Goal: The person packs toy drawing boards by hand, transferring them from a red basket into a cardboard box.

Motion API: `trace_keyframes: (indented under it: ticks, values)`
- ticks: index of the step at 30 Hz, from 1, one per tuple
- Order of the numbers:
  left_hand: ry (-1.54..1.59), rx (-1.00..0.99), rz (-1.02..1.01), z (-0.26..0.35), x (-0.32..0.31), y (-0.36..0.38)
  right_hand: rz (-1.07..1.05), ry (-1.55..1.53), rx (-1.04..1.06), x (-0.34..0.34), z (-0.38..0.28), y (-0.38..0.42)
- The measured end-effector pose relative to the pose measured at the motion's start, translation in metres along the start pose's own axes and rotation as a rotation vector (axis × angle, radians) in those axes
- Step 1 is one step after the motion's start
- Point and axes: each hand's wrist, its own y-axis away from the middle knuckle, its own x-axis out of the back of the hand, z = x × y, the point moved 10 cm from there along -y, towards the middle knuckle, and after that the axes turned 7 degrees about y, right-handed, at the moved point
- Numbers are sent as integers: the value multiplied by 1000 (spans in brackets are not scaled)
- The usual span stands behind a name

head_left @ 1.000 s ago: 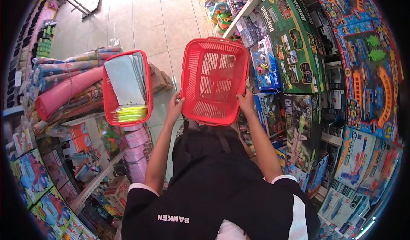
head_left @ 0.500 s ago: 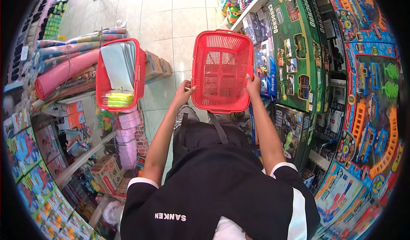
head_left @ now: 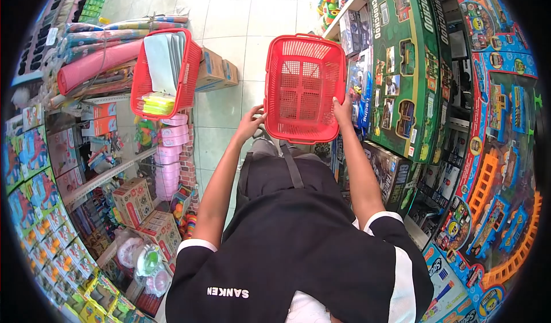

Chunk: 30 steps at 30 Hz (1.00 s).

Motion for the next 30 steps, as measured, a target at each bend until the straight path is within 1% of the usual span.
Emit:
trace_keyframes:
  ticks: [1,2,3,4,5,6,8,9,10,12,13,15,16,18,20,22,23,25,26,28,29,30]
  values:
    - [-37,10,24,-1,3,3,217,184,89,18,-25,9]
    - [-38,10,35,-1,6,5,210,177,94,19,-38,16]
    - [-27,6,31,-7,8,4,246,334,-8,44,-72,30]
    - [-17,4,26,-11,11,6,282,493,-112,60,-91,41]
    - [-33,6,53,-14,14,10,368,432,19,56,-103,46]
    - [-35,8,61,-18,18,14,362,427,22,52,-109,49]
    - [42,65,139,-35,32,27,215,303,211,26,-134,59]
    - [72,96,138,-46,35,33,162,207,275,21,-152,66]
    - [79,98,149,-58,42,39,152,206,283,13,-157,72]
    - [191,129,239,-81,57,55,-42,-8,541,-17,-189,92]
    - [217,129,274,-88,63,65,-51,-13,550,-25,-196,99]
    - [238,144,326,-107,76,82,-244,-156,698,-50,-221,124]
    - [256,164,366,-120,84,91,-249,-159,704,-55,-228,133]
    - [260,176,394,-143,98,106,-333,-163,798,-67,-248,157]
    - [252,211,432,-168,115,120,-354,-153,821,-75,-259,174]
    - [239,225,457,-190,130,133,-458,-131,843,-93,-265,190]
    - [218,274,484,-204,140,140,-457,-126,847,-98,-267,195]
    - [168,353,501,-236,159,151,-564,-177,804,-121,-263,204]
    - [172,347,496,-250,169,155,-559,-170,808,-129,-263,208]
    - [57,425,425,-281,186,162,-645,-94,711,-152,-256,214]
    - [64,416,417,-292,196,166,-639,-83,716,-157,-257,218]
    - [67,469,401,-305,205,170,-678,-41,614,-167,-251,218]
